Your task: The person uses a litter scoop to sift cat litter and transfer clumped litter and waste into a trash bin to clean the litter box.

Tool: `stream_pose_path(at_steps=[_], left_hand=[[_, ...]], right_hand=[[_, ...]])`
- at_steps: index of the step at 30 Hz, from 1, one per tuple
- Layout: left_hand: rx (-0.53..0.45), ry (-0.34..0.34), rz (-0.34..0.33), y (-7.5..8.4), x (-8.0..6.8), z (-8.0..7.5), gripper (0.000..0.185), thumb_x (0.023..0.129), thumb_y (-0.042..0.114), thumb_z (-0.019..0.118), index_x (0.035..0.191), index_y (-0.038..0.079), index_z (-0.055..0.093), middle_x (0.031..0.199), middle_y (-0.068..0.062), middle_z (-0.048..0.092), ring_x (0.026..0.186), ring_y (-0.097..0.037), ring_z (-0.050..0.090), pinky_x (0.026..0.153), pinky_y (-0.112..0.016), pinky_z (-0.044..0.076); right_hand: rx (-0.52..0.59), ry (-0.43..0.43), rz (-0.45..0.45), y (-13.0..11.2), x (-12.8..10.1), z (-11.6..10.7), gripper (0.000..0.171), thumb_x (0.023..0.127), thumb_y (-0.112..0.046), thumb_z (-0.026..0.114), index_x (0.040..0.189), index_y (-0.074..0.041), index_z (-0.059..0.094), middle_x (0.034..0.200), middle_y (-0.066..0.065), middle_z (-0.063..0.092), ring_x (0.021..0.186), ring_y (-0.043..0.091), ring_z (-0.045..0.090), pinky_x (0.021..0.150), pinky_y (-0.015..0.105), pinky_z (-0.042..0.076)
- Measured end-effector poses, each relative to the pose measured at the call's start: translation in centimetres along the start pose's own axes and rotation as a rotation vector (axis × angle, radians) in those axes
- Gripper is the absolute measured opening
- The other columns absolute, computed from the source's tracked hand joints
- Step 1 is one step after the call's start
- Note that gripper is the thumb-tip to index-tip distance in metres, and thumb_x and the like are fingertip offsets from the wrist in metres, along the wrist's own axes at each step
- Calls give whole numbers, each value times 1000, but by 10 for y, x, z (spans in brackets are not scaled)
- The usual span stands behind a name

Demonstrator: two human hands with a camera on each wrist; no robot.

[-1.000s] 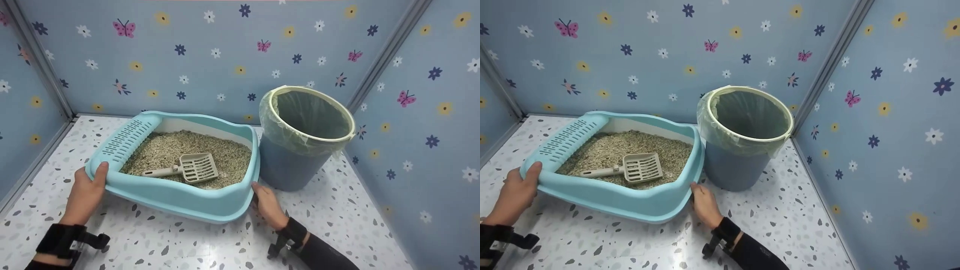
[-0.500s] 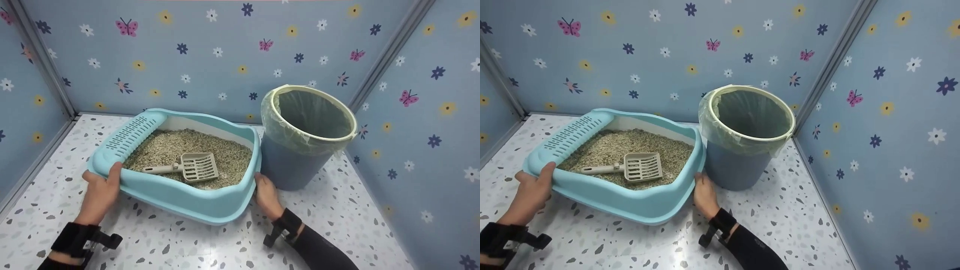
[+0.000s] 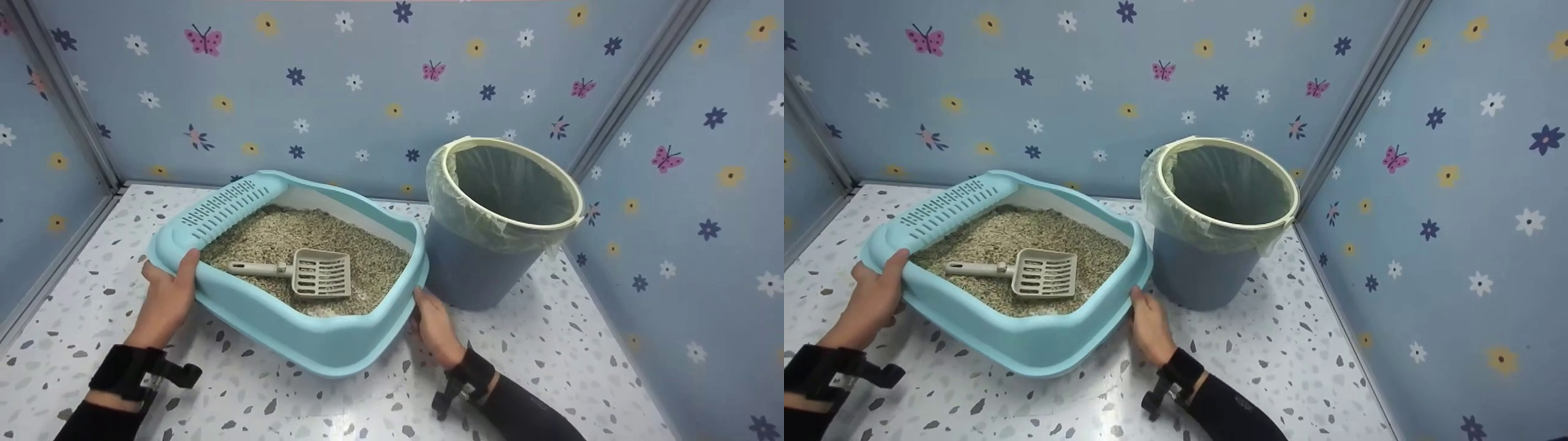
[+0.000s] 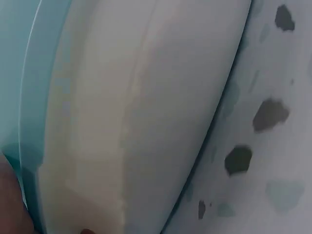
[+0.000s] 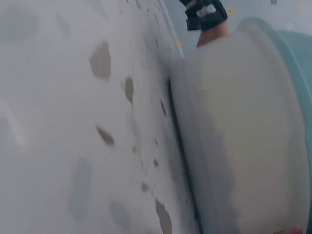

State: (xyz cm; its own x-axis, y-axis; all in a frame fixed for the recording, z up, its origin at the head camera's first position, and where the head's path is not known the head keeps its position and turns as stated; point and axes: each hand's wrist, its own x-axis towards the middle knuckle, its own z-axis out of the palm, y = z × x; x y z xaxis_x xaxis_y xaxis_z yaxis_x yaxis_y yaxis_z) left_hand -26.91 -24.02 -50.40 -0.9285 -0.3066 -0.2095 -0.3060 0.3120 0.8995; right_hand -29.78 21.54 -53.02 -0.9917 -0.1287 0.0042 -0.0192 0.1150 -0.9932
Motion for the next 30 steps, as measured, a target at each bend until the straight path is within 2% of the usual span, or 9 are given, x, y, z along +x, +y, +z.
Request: stream_pose_path(at_steps=[7, 15, 17, 19, 22, 24, 27, 29, 30], left_hand=[[-33, -60, -43, 15, -27, 23, 129, 104, 86, 28, 156, -7, -45, 167, -55, -2, 161, -62, 11, 134, -65, 12], [-7, -40, -15, 13, -19, 18, 124, 107, 82, 29, 161, -9, -36, 162, -56, 16, 150, -62, 33, 127, -68, 29], [6, -30, 9, 11, -13, 15, 120, 109, 80, 29, 163, -10, -29, 156, -54, 25, 135, -59, 46, 113, -64, 43], [6, -22, 26, 9, -6, 12, 116, 109, 79, 29, 166, -8, -21, 138, -46, 41, 109, -49, 57, 91, -54, 52], [-9, -23, 47, 8, 4, 10, 109, 109, 78, 30, 168, -4, -12, 120, -28, 43, 85, -34, 52, 68, -41, 47], [-36, -36, 47, 8, 6, 10, 109, 108, 80, 31, 170, 1, -11, 124, -30, 43, 88, -35, 52, 66, -40, 47], [-71, -84, 61, 12, -1, 14, 113, 108, 81, 29, 170, 4, -25, 155, -45, 27, 125, -50, 49, 81, -47, 51], [-72, -112, 57, 16, -12, 19, 117, 107, 82, 29, 167, 4, -35, 158, -48, 21, 122, -50, 53, 80, -47, 51], [-74, -126, 56, 18, -19, 22, 119, 107, 82, 30, 165, 4, -40, 151, -50, 30, 114, -47, 58, 78, -44, 52]], right_hand=[[-159, 174, 9, -5, 34, -10, 49, 120, -42, 42, 113, -8, 76, 75, 0, 58, 64, 15, 54, 66, 31, 47], [-291, 194, -14, -5, 23, -4, 52, 122, -38, 37, 130, 0, 72, 89, 8, 62, 84, 23, 61, 85, 42, 52], [-293, 197, -28, -3, 16, 0, 49, 122, -36, 37, 124, -1, 71, 90, 6, 61, 87, 21, 60, 86, 39, 50], [-228, 162, -28, -2, 8, 4, 45, 123, -35, 36, 113, -3, 67, 81, 4, 54, 75, 21, 55, 75, 36, 49], [-91, 91, -17, 0, -3, 8, 40, 124, -33, 34, 99, -11, 56, 70, -1, 45, 60, 17, 42, 59, 29, 40], [-3, 51, -5, 1, -6, 8, 39, 124, -31, 34, 95, -13, 51, 65, -2, 42, 55, 14, 37, 52, 26, 35], [34, 69, 2, 2, -1, 3, 40, 123, -30, 37, 90, -14, 52, 64, -1, 43, 54, 14, 37, 52, 25, 34], [27, 107, 16, 2, 8, -2, 43, 122, -33, 39, 89, -12, 58, 64, 1, 46, 54, 15, 39, 51, 26, 35], [9, 123, 22, 2, 14, -5, 44, 121, -34, 40, 90, -12, 62, 66, 1, 47, 55, 15, 40, 52, 27, 36]])
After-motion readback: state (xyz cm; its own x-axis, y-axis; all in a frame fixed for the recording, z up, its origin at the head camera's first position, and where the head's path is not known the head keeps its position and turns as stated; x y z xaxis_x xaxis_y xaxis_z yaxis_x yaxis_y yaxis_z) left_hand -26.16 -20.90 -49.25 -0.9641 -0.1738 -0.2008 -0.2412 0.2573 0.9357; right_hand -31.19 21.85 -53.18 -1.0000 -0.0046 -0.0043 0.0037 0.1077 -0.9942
